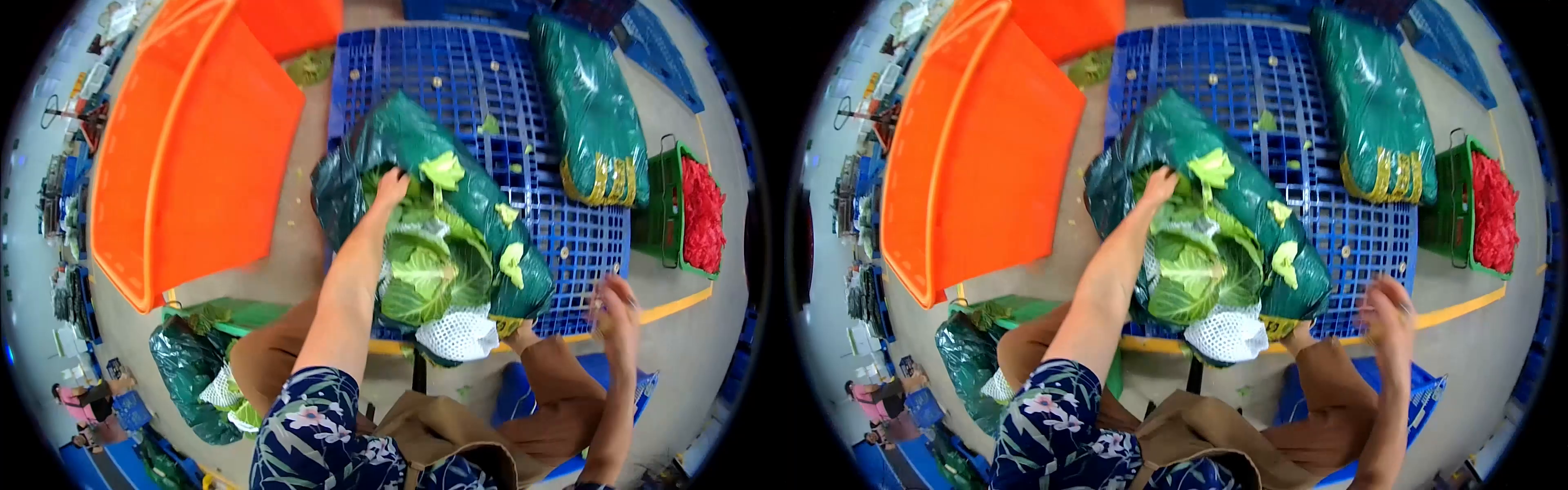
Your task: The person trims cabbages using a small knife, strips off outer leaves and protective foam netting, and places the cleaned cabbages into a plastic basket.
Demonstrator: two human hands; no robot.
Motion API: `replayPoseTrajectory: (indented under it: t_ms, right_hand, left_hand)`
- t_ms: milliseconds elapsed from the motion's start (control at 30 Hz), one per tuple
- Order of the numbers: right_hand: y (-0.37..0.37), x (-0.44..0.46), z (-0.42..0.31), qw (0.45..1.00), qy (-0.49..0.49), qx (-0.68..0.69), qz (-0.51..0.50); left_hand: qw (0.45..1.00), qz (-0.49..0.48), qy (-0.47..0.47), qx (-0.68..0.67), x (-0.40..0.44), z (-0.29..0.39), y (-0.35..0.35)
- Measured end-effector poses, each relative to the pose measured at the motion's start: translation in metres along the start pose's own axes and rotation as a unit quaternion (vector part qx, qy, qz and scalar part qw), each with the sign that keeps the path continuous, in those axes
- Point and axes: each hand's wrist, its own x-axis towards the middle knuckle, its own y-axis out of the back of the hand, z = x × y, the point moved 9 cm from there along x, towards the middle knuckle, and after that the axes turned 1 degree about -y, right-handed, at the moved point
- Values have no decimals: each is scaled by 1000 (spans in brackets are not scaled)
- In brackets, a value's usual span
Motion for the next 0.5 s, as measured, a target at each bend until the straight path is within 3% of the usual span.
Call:
replayPoseTrajectory:
  t_ms: [33,133,200,267,333,367,400,433,467,500]
  right_hand:
    - [-49,15,1,993,10,-67,-97]
    - [-123,35,67,953,-64,-205,-214]
    - [-146,25,116,896,-216,-301,-246]
    - [-168,15,176,883,-64,-360,-295]
    - [-192,-7,209,865,-108,-374,-317]
    - [-202,-3,242,919,-169,-223,-278]
    - [-229,5,242,954,-151,-19,-259]
    - [-249,12,239,961,-194,54,-190]
    - [-267,13,221,938,-298,106,-138]
    - [-278,15,201,936,-317,112,-106]
  left_hand:
    - [996,-81,27,7,-2,11,-10]
    - [963,-250,88,44,-48,7,-45]
    - [889,-403,74,206,-98,-11,-57]
    - [870,-461,39,170,-153,-2,-46]
    - [862,-501,23,74,-188,27,-28]
    - [848,-515,-11,125,-206,30,-30]
    - [831,-525,-48,176,-223,35,-33]
    - [821,-514,-66,239,-243,48,-26]
    - [842,-476,-64,244,-246,50,-23]
    - [880,-412,-65,226,-234,48,-18]
